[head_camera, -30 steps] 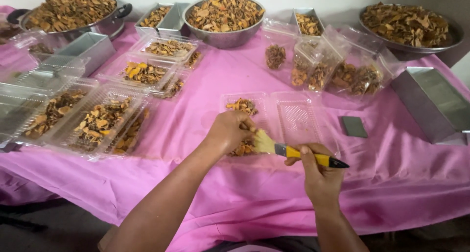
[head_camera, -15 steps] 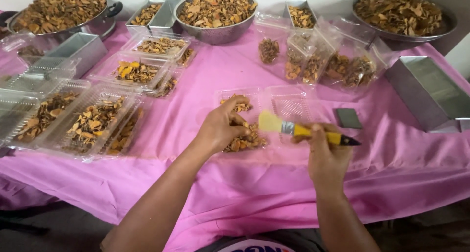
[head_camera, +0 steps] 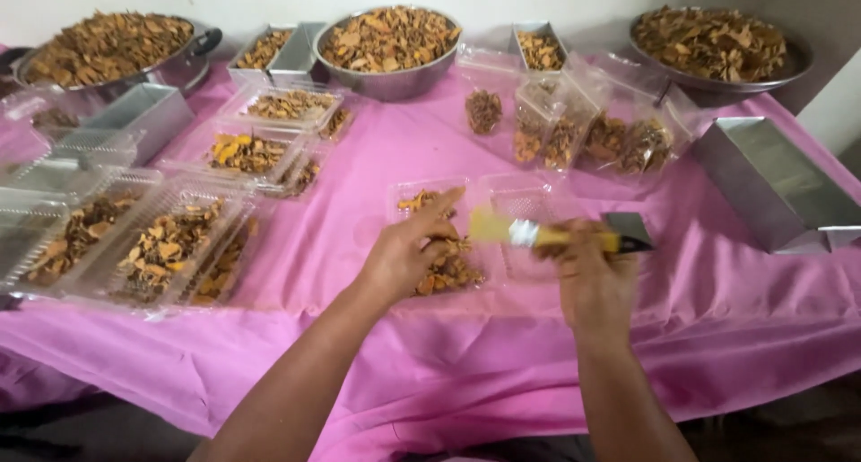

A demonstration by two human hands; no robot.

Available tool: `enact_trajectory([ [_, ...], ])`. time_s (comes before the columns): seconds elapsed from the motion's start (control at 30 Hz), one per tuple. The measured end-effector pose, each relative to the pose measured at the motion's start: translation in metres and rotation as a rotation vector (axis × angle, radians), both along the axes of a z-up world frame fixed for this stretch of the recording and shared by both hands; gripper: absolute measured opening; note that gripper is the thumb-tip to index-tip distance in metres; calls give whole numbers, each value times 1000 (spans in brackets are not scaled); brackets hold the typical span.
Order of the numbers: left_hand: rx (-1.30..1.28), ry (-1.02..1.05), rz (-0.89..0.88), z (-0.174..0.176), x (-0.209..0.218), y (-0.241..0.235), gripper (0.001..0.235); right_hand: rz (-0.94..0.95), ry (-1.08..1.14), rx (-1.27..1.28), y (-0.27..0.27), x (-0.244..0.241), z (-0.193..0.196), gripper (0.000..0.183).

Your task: The person uses a small brush to sweep dried fruit pieces into a clear plastic container on a pink tablecloth. They then pick up a small plastic bag, open it, and transfer the contents into the bag. The workspace includes multiple filled containers and large bowls of dried fruit.

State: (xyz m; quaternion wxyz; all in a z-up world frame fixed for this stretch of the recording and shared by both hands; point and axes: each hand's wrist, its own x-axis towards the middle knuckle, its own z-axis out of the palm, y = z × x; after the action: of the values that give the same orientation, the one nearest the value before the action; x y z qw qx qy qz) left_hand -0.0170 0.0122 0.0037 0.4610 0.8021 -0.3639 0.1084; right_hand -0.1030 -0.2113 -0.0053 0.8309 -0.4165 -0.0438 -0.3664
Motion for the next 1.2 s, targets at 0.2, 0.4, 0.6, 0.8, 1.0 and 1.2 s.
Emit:
enact_trajectory([
  [0.2, 153, -608, 31, -34, 20, 15, 50, -81, 69, -136, -2, 10, -17, 16],
  [0.4, 197, -773, -6, -34, 10, 17, 45, -138, 126, -539, 2, 1, 1, 13],
  [0.6, -4, -483, 59, -29, 5, 6, 30, -184, 90, -277, 22, -10, 10, 14],
  [0.8, -361, 285, 155, 5, -5, 6, 79, -92, 34, -100, 23, 0, -25, 13],
  [1.0, -602, 578, 103, -12, 5, -12, 71, -79, -71, -175, 25, 7, -27, 6],
  [1.2, -777, 702, 72, -12, 2, -16, 63, -196, -61, -171, 24, -10, 3, 11],
])
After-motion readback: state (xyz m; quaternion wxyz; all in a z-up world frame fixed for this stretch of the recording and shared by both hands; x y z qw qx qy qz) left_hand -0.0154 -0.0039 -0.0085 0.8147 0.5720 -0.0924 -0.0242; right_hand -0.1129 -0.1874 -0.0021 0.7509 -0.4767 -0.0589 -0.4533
